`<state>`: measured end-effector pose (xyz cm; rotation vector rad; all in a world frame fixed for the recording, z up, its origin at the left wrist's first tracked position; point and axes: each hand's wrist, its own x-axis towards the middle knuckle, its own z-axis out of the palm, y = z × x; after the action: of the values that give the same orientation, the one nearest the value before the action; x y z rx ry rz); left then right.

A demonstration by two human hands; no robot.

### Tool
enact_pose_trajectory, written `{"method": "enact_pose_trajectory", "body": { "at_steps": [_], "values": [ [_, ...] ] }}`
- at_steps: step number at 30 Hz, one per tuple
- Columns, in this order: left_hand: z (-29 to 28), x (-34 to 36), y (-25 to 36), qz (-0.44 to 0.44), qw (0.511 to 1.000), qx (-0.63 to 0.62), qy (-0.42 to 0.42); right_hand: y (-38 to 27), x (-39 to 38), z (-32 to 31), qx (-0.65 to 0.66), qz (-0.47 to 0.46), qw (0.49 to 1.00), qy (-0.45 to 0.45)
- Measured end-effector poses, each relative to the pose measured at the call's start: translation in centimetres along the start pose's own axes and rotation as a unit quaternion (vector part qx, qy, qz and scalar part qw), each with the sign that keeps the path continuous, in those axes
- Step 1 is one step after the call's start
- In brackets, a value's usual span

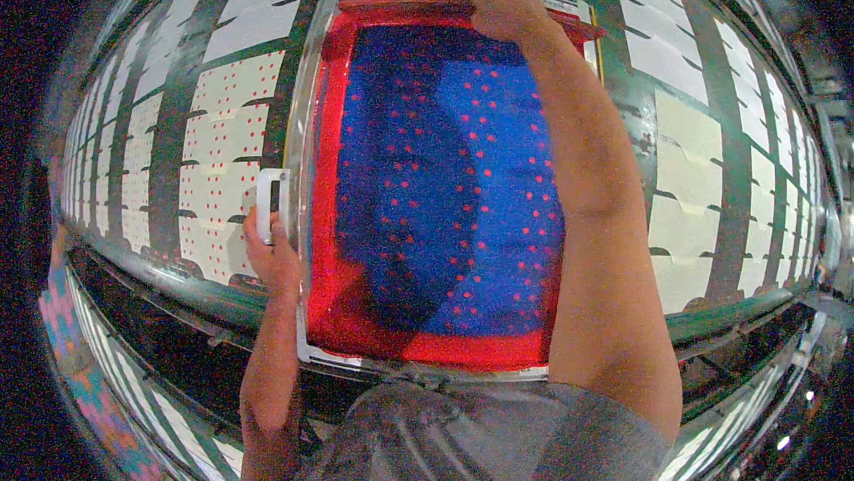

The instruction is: The person repeatedly applies red ink to a blue screen-printing frame using a red squeegee, then wipes the frame clean with a white cloth. The person moves the frame along a green conveyor belt between cycles.

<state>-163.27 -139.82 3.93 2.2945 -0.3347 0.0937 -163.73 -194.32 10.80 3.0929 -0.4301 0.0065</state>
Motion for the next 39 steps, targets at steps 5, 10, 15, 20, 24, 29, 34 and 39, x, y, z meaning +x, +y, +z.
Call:
{"method": "enact_pose_trajectory", "body": {
  "at_steps": [5, 10, 15, 20, 24, 29, 34, 39],
  "values": [
    [0.0, -0.1, 0.8, 0.009, 1.000, -0.005, 0.008, -2.2, -3.4, -1.4, 0.028, -0.063, 0.997, -0.041],
    [0.0, 0.0, -0.5, 0.056, 0.998, 0.015, -0.002, -7.0, -11.3, -2.1, 0.075, -0.051, 0.995, -0.033],
    [0.3, 0.4, -2.1, 0.090, 0.996, 0.002, 0.007, -13.0, -20.3, -3.4, 0.082, -0.034, 0.989, -0.120],
    [0.4, 0.4, -2.5, 0.086, 0.992, -0.096, 0.000, -19.9, -29.4, -4.0, 0.086, -0.029, 0.990, -0.104],
    [0.4, 0.3, -2.3, 0.075, 0.996, -0.042, 0.009, -25.0, -36.0, -4.2, 0.108, -0.009, 0.991, -0.075],
    [0.4, 0.3, -2.2, 0.090, 0.994, -0.063, 0.019, -30.5, -43.0, -4.5, 0.122, 0.004, 0.991, -0.047],
    [-0.1, 0.4, -1.9, 0.064, 0.995, -0.073, -0.013, -33.4, -46.0, -5.0, 0.126, 0.012, 0.992, -0.010],
    [0.0, 0.2, -1.6, 0.078, 0.996, -0.046, 0.022, -32.9, -45.5, -5.6, 0.114, 0.023, 0.993, -0.034]
  ]
}}
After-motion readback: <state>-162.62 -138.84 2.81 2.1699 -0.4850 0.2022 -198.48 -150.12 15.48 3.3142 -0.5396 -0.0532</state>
